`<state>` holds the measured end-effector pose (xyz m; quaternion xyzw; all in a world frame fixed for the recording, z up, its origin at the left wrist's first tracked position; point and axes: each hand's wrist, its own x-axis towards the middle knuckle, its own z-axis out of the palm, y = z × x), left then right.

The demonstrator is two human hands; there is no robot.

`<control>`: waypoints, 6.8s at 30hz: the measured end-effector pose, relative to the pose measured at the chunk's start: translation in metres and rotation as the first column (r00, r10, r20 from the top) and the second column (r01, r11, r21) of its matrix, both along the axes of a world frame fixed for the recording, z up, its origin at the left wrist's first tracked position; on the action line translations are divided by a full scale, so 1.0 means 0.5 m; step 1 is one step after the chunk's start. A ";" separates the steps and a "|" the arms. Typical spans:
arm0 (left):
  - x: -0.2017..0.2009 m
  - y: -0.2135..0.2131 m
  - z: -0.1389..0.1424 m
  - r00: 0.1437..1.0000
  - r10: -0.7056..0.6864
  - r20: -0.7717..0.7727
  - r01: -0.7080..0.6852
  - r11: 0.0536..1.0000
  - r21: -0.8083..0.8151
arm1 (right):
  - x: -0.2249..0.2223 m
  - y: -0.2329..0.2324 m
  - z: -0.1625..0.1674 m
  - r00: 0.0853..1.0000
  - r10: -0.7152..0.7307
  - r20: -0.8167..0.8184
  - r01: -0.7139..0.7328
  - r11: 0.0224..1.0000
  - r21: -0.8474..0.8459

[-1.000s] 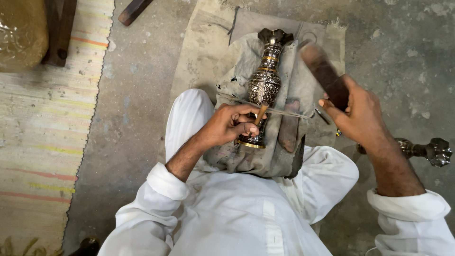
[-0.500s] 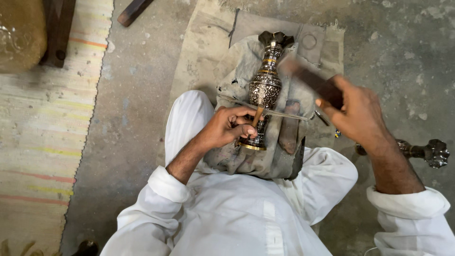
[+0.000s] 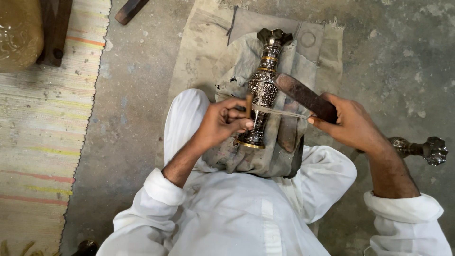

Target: The person sits cross-legged on the floor with an ornate brass vase braced against a cloth pad on their lap. They hold a small chisel against the vase surface and repeatedly strike it with a wooden mallet, repositioning the chisel and rotating the vase to work different areas of the pattern.

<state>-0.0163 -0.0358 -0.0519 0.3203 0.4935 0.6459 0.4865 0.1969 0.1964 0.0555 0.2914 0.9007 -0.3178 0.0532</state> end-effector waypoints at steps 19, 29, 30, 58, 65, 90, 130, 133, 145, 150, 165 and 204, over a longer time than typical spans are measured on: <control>0.011 0.033 0.061 0.762 -0.092 -0.641 0.079 0.996 -0.048 | 0.046 -0.008 -0.027 0.991 0.106 -0.081 -0.043 0.829 0.557; 0.007 0.034 0.069 0.748 -0.116 -0.653 0.075 0.993 -0.090 | 0.037 -0.004 0.000 0.989 0.132 -0.060 -0.082 0.854 0.515; 0.005 0.033 0.070 0.735 -0.137 -0.664 0.061 0.989 -0.136 | 0.037 -0.004 0.000 0.975 0.214 -0.063 -0.138 0.800 0.584; -0.006 0.037 0.044 0.815 -0.095 -0.571 0.149 0.988 0.049 | 0.036 -0.010 0.024 0.994 0.107 0.030 -0.103 0.789 0.606; -0.001 0.031 0.044 0.859 -0.075 -0.507 0.093 0.996 0.010 | 0.027 -0.003 0.028 0.984 0.041 0.171 -0.127 0.836 0.534; 0.005 0.006 0.018 0.887 0.024 -0.462 0.020 0.996 0.089 | -0.050 0.007 0.061 0.990 0.044 0.132 -0.095 0.907 0.409; 0.004 0.009 -0.020 0.929 0.027 -0.369 0.029 0.989 0.147 | -0.047 -0.008 0.086 0.994 0.092 0.062 -0.111 0.820 0.561; 0.006 0.010 -0.017 0.948 0.025 -0.317 0.002 0.996 0.086 | -0.050 -0.009 0.084 0.992 -0.028 0.125 -0.038 0.866 0.498; 0.009 0.022 0.018 0.956 0.041 -0.292 -0.018 0.997 0.080 | -0.019 -0.001 0.063 0.980 0.052 0.191 -0.103 0.958 0.268; 0.008 0.038 0.056 0.773 -0.057 -0.631 0.044 0.998 -0.036 | 0.012 0.000 0.029 0.974 0.001 0.225 -0.061 0.963 0.261; 0.015 0.041 0.085 0.740 -0.026 -0.672 0.038 0.999 0.003 | 0.039 -0.002 0.028 0.991 0.130 0.043 -0.131 0.802 0.583; 0.001 0.021 0.000 0.777 0.133 -0.616 -0.047 0.987 0.155 | -0.020 -0.019 0.076 0.993 0.044 -0.107 0.011 0.887 0.462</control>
